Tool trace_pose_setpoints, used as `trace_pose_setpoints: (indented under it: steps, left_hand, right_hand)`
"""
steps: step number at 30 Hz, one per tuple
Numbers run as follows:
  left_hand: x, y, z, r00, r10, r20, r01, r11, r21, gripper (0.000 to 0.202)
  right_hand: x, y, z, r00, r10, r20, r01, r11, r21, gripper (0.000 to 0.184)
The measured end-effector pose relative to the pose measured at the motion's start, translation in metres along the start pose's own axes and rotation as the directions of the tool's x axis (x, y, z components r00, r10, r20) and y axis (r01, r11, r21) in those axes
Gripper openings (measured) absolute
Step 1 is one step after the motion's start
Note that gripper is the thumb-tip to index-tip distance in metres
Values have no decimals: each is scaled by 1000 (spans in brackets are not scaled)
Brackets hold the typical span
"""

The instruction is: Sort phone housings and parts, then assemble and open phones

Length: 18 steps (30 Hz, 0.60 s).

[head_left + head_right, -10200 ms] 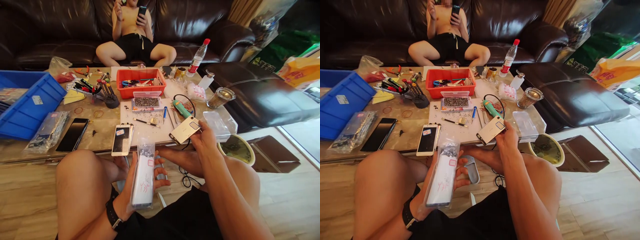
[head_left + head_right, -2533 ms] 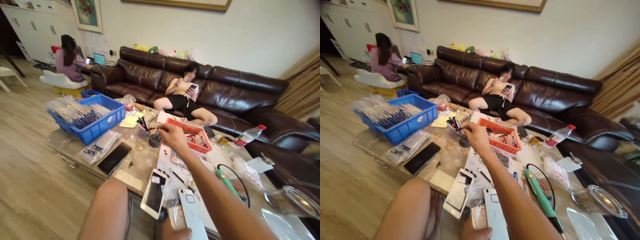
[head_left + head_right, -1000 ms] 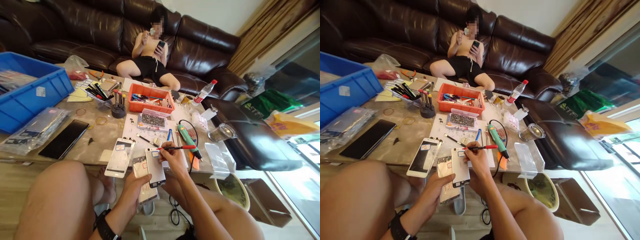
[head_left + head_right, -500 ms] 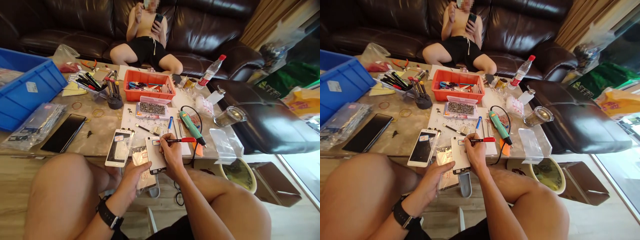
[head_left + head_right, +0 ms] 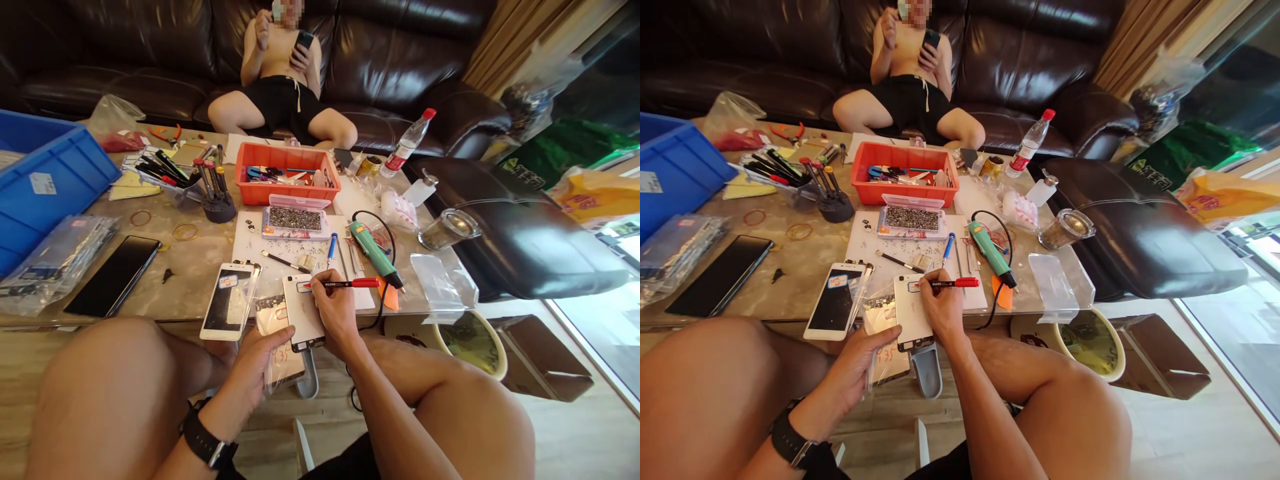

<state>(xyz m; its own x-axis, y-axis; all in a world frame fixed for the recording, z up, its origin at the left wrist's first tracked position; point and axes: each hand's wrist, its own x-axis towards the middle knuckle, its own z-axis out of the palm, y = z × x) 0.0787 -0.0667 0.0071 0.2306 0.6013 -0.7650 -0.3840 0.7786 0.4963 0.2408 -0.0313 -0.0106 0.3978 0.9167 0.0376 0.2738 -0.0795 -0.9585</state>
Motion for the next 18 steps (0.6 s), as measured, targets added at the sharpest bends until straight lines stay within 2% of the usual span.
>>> trace_pose_setpoints:
  steps: [18]
  left_hand:
    - [0,-2,-1,1000,-2,5,2,1000,-21,50]
  right_hand:
    - [-1,-3,2,1000,-14,25,15,999,-48,16]
